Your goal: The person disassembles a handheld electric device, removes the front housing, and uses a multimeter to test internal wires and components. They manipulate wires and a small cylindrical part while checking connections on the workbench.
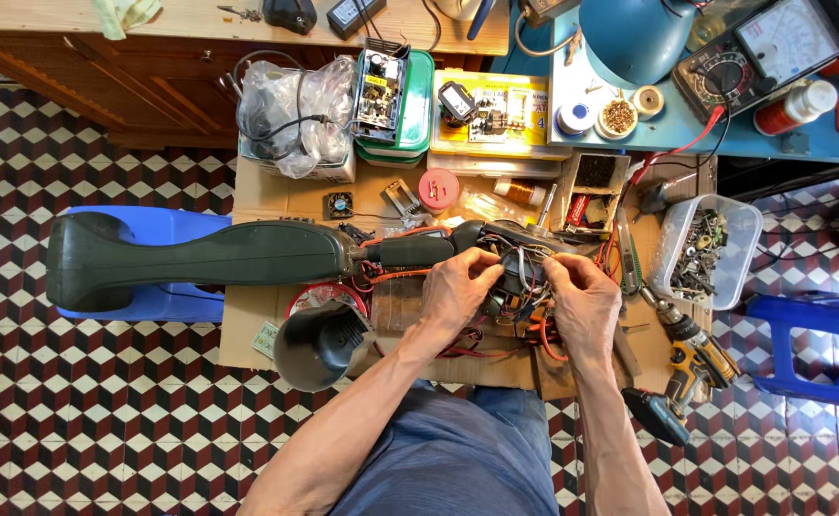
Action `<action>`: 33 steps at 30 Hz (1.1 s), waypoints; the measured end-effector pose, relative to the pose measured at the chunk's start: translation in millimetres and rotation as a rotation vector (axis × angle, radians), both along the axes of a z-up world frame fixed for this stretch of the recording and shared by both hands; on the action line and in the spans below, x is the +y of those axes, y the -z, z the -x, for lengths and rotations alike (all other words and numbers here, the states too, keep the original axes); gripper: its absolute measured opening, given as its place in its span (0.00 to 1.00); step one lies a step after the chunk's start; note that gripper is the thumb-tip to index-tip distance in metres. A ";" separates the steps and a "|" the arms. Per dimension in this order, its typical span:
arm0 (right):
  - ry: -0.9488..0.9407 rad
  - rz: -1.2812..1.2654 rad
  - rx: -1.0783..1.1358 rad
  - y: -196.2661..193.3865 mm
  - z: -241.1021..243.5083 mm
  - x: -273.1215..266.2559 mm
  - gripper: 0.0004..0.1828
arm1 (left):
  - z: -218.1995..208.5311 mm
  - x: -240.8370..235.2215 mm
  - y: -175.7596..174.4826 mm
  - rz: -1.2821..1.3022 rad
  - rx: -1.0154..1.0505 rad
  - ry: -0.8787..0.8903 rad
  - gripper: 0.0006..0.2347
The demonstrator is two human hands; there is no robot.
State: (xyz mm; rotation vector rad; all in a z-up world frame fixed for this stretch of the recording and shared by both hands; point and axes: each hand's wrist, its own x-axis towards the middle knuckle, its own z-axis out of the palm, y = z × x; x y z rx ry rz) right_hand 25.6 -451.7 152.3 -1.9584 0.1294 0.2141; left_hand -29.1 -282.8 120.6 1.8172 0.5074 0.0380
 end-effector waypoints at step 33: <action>-0.458 0.419 -0.513 -29.5 45.7 35.1 0.13 | 15.1 11.2 19.1 1.053 0.177 -0.124 0.16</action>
